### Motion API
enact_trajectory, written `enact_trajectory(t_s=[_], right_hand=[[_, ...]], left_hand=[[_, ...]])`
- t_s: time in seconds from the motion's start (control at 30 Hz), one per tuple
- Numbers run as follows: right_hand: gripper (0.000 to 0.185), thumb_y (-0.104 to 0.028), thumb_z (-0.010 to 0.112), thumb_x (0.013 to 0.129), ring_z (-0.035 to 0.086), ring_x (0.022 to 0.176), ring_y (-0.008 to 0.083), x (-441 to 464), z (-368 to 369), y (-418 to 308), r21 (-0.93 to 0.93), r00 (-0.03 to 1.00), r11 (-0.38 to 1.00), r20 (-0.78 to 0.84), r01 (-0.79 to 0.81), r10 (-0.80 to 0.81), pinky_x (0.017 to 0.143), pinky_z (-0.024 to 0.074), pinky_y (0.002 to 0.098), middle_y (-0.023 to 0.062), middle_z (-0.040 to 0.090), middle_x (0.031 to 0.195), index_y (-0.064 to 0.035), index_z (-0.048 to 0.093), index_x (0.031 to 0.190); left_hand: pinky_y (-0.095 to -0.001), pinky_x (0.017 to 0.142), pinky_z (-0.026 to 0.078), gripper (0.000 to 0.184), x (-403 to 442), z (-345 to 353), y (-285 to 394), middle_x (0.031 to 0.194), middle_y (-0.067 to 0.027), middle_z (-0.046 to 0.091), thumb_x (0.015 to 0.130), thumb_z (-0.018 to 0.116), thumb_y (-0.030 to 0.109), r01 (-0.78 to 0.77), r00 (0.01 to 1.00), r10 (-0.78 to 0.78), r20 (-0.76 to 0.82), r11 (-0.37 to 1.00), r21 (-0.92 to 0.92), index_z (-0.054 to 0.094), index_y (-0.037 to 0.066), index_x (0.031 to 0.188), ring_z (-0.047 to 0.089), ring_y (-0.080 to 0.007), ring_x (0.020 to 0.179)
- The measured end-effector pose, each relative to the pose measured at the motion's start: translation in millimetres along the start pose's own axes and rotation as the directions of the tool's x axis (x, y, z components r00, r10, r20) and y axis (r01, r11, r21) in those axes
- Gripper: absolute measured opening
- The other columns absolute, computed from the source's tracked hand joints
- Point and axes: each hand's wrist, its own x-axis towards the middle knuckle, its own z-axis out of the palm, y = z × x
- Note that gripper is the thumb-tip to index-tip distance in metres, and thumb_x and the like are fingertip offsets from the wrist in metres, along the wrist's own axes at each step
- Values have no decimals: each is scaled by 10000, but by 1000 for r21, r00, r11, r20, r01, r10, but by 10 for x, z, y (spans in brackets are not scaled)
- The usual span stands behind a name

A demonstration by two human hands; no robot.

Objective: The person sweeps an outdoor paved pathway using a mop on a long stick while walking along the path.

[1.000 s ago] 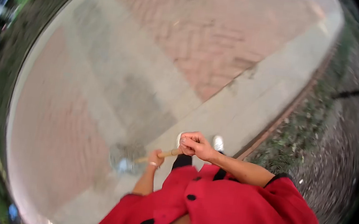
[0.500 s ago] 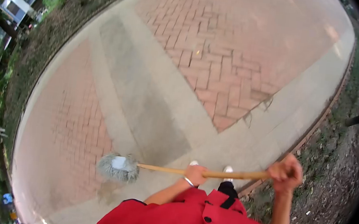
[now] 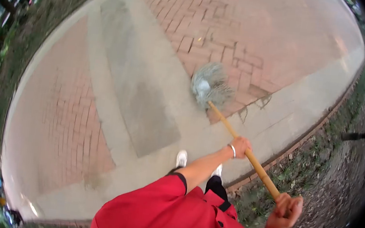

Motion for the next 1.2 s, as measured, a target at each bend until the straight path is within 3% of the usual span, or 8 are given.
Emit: enact_trajectory(t_s=[0.23,0.37,0.57,0.73,0.87,1.0,1.1,1.2], right_hand=[[292,-171,376,911,215,413,72,18,858,555,-56,950,964,163,-260,265,491,313,246,-51,217,462,-147,300,630],[264,-192,441,880,319,468,105,-554,1648,2001,-53,577,665,449,-745,682,711,383,325,-32,302,497,-117,349,644],[197,-191,483,869,387,504,130,-1054,2627,1879,-106,243,440,707,-892,664,809,405,365,-3,361,527,-103,408,709],[270,-214,454,873,301,514,104,-75,2143,1511,58,401,537,734,-841,548,667,390,299,-28,287,549,-139,345,638],[225,-213,396,913,220,434,68,817,1567,558,101,896,936,337,-339,288,507,289,244,-55,215,472,-91,497,753],[247,-232,357,923,244,421,58,1403,1133,-34,210,719,915,685,-345,114,521,352,246,-43,243,444,-115,507,765],[270,-202,369,905,244,421,64,1007,1232,594,-78,802,963,538,-259,260,509,347,238,-47,232,445,-163,349,638],[277,-200,392,870,221,440,76,449,1608,1183,200,800,832,457,-518,388,464,247,217,-49,219,471,-155,290,617]], left_hand=[[-403,606,436,72,-1675,-744,-483,652,-58,593,555,646,208,441,871,-401,-285,893,90,595,178,596,567,-283,641],[-439,640,453,81,-3722,-1030,-1289,727,-135,609,640,610,200,773,633,-755,-169,605,192,626,121,637,580,-333,710],[-439,681,472,121,-5019,-1737,-524,758,-126,617,649,591,223,948,301,-941,-154,279,151,648,139,715,592,-312,757],[-420,588,466,120,-3986,-1541,-289,639,-63,607,604,625,262,848,525,-799,-293,521,99,631,183,694,603,-284,643],[-408,450,430,57,-2509,-1472,206,510,-73,537,547,591,198,570,747,-484,-456,819,63,571,146,556,555,-284,477],[-430,499,443,65,-1614,-1300,248,541,-87,554,554,586,187,465,805,-452,-383,883,-64,575,128,578,577,-292,544],[-454,591,456,106,-1653,-817,-386,646,-117,590,578,595,193,581,766,-578,-281,810,-85,600,114,648,588,-327,669],[-443,605,465,96,-2192,-872,-820,656,-107,598,602,601,206,666,725,-663,-187,744,-52,628,138,665,593,-330,677]])
